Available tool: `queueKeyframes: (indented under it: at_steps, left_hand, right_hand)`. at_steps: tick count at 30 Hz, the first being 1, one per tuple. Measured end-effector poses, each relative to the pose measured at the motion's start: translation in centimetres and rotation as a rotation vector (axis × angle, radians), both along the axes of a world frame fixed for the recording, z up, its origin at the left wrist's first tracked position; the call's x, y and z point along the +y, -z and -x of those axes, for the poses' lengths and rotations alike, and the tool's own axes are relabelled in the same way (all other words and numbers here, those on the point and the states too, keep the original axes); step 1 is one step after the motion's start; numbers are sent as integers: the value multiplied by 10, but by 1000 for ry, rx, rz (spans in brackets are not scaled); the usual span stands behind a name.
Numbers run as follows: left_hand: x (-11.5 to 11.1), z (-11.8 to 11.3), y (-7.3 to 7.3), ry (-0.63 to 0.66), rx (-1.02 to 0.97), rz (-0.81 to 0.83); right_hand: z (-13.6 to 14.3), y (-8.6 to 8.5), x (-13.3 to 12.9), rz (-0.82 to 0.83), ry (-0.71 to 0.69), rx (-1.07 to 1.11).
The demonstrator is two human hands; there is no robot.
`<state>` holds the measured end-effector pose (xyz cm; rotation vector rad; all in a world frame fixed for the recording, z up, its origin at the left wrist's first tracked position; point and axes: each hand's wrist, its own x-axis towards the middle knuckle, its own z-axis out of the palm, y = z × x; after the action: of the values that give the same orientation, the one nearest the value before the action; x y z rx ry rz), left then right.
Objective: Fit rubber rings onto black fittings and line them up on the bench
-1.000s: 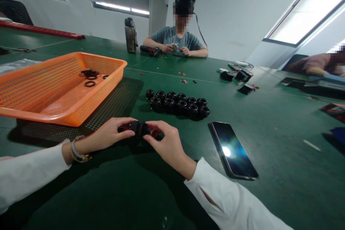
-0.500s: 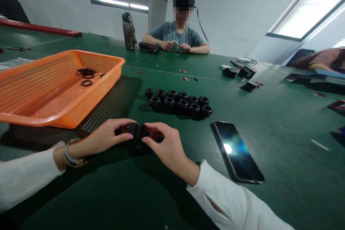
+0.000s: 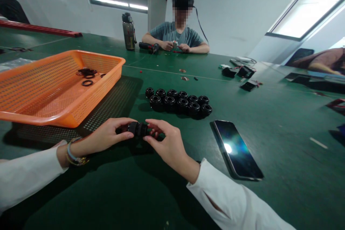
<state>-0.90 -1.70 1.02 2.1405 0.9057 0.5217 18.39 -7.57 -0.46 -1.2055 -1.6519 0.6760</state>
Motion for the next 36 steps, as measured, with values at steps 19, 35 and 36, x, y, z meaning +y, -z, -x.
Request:
queueKeyframes:
  at_steps: [19, 35, 36]
  left_hand:
    - [1, 1, 0, 23, 2, -5]
    - [1, 1, 1, 24, 1, -26]
    - [1, 1, 1, 25, -3, -26]
  right_hand:
    - [-1, -1, -1, -95, -4, -60]
    - [0, 1, 0, -48, -7, -13]
    - [0, 1, 0, -47, -10, -10]
